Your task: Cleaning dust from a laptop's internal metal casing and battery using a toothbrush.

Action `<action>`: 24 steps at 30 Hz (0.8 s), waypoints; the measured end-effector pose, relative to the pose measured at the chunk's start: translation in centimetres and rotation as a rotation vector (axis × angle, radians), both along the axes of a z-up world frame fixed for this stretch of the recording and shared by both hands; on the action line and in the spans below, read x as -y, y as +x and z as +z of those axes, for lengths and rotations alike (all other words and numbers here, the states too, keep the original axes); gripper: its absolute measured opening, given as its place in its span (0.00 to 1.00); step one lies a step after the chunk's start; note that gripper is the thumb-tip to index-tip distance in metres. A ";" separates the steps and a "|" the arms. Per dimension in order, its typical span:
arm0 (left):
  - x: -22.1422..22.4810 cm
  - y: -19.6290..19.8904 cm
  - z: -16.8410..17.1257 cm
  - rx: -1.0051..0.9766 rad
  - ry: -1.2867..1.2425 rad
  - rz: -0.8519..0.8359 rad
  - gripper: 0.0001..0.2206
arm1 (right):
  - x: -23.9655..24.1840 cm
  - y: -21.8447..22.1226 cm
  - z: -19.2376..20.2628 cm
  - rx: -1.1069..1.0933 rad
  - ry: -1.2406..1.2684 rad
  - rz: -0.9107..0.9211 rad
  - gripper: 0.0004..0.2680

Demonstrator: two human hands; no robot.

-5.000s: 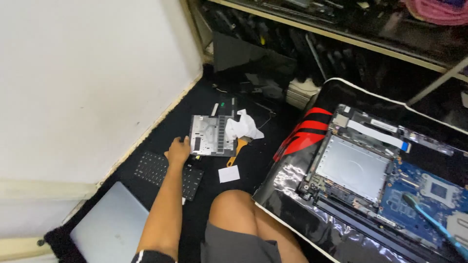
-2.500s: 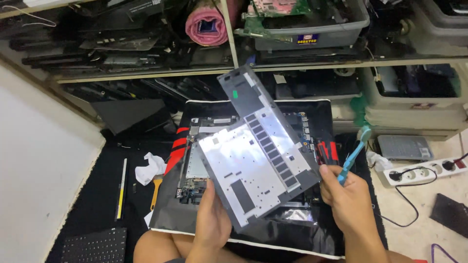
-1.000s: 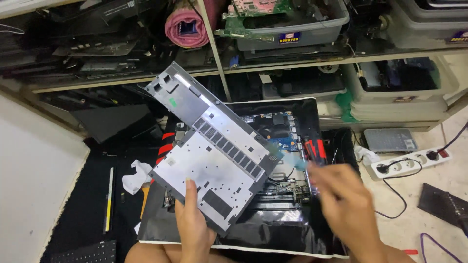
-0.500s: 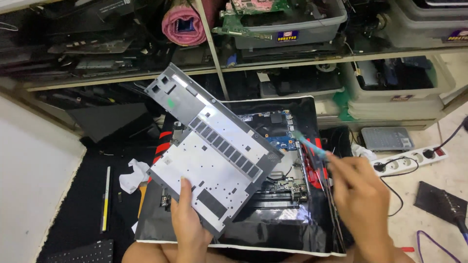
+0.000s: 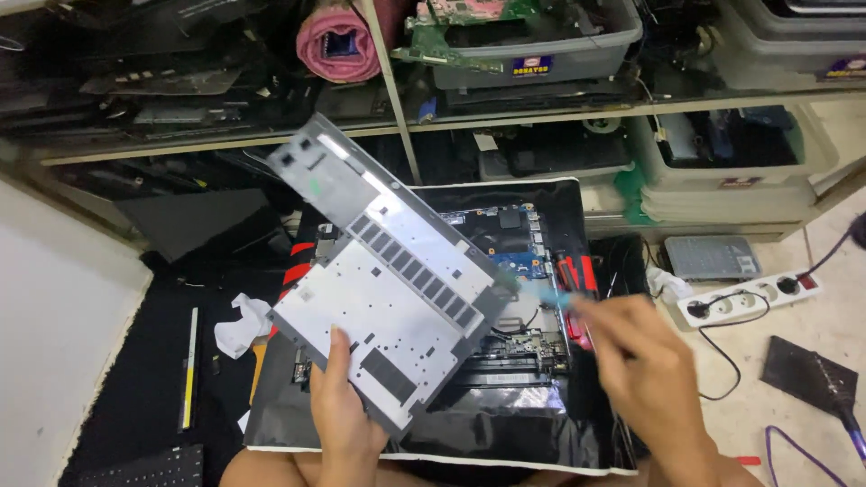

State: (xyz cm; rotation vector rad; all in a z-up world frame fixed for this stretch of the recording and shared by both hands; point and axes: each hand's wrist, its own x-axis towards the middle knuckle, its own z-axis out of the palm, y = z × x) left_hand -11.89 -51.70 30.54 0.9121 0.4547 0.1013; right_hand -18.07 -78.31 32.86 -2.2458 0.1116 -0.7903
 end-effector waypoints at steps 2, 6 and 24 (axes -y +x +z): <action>0.0 -0.3 -0.1 0.002 0.038 0.020 0.22 | -0.1 -0.3 0.4 0.037 0.010 -0.083 0.10; -0.2 -0.1 -0.9 0.012 0.042 0.042 0.21 | 0.5 -0.6 -0.1 -0.011 0.034 0.124 0.15; 0.9 0.5 -0.4 0.086 -0.047 0.017 0.22 | -0.7 0.2 -0.4 -0.002 0.106 0.226 0.12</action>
